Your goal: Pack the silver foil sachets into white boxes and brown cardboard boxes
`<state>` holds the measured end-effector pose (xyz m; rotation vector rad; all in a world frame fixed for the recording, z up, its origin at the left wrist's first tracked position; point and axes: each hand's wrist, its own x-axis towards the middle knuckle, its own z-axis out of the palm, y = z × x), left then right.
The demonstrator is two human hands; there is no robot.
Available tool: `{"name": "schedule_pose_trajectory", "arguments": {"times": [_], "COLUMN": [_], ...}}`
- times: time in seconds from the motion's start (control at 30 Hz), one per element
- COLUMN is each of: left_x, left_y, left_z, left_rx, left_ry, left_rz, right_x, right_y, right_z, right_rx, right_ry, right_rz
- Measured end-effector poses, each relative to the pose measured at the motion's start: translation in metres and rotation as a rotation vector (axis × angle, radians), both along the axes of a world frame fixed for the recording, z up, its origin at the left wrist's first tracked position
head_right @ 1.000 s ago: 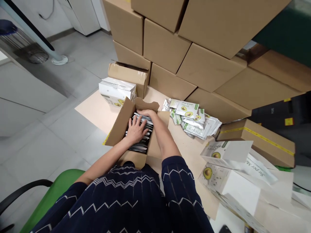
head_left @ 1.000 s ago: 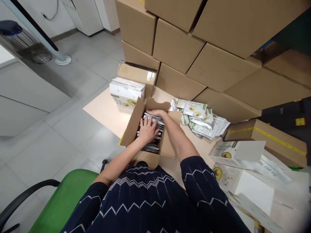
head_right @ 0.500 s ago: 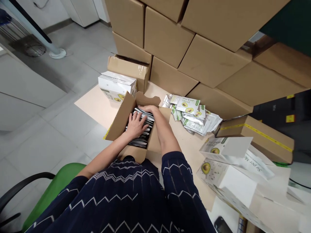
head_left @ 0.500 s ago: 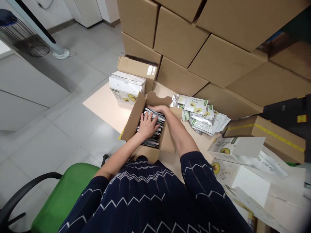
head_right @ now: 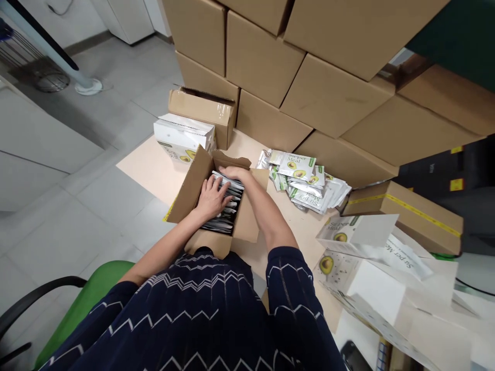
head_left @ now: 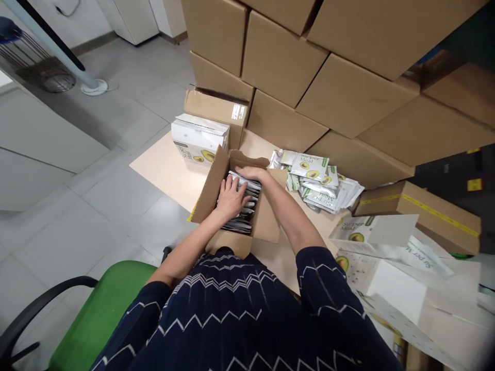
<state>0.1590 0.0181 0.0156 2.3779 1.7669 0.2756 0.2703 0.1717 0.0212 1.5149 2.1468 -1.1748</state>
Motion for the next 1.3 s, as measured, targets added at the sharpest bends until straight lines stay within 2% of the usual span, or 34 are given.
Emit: {"name": "schedule_pose_trajectory", "arguments": {"times": [0.07,0.17,0.23,0.33,0.43,0.57,0.67,0.77,0.87,0.93,1.07,1.17,1.23,1.3], "left_x": [-0.003,-0.018,-0.034,-0.059,-0.080,-0.100,-0.110,-0.115,-0.119,-0.122,-0.130,-0.134,-0.132,-0.125], "left_y": [-0.002,-0.018,-0.038,-0.075,-0.105,-0.125,-0.134,-0.142,-0.140,-0.129,-0.087,-0.060,-0.055,-0.063], "left_z": [0.004,0.016,0.025,0.029,0.018,-0.004,-0.008,-0.005,-0.005,-0.010,-0.020,-0.018,-0.014,-0.012], "left_rx": [-0.016,0.012,0.051,0.074,0.146,0.219,0.109,-0.004,-0.038,-0.041,0.014,0.068,0.104,0.139], "left_ry": [-0.020,-0.075,-0.122,-0.159,-0.125,-0.055,0.036,0.109,0.094,0.032,-0.122,-0.172,-0.192,-0.229], "left_rz": [-0.006,-0.031,-0.073,-0.098,-0.102,-0.084,-0.136,-0.182,-0.187,-0.194,-0.109,-0.050,-0.011,0.069], "right_x": [0.004,0.020,0.038,0.068,0.089,0.101,0.105,0.104,0.099,0.098,0.104,0.109,0.111,0.112], "right_y": [-0.005,-0.020,-0.032,-0.047,-0.048,-0.036,-0.032,-0.036,-0.038,-0.039,-0.044,-0.056,-0.068,-0.080], "right_z": [0.008,0.033,0.052,0.070,0.064,0.041,0.033,0.030,0.018,0.004,-0.022,-0.031,-0.033,-0.033], "right_rx": [0.038,0.174,0.303,0.551,0.686,0.562,0.497,0.539,0.597,0.615,0.640,0.661,0.672,0.682], "right_ry": [-0.013,0.026,0.007,-0.080,-0.076,-0.032,-0.072,-0.142,-0.068,0.040,0.169,0.188,0.194,0.189], "right_rz": [-0.017,-0.014,-0.043,-0.195,-0.259,-0.141,-0.099,-0.078,-0.053,-0.081,-0.214,-0.336,-0.423,-0.510]}}
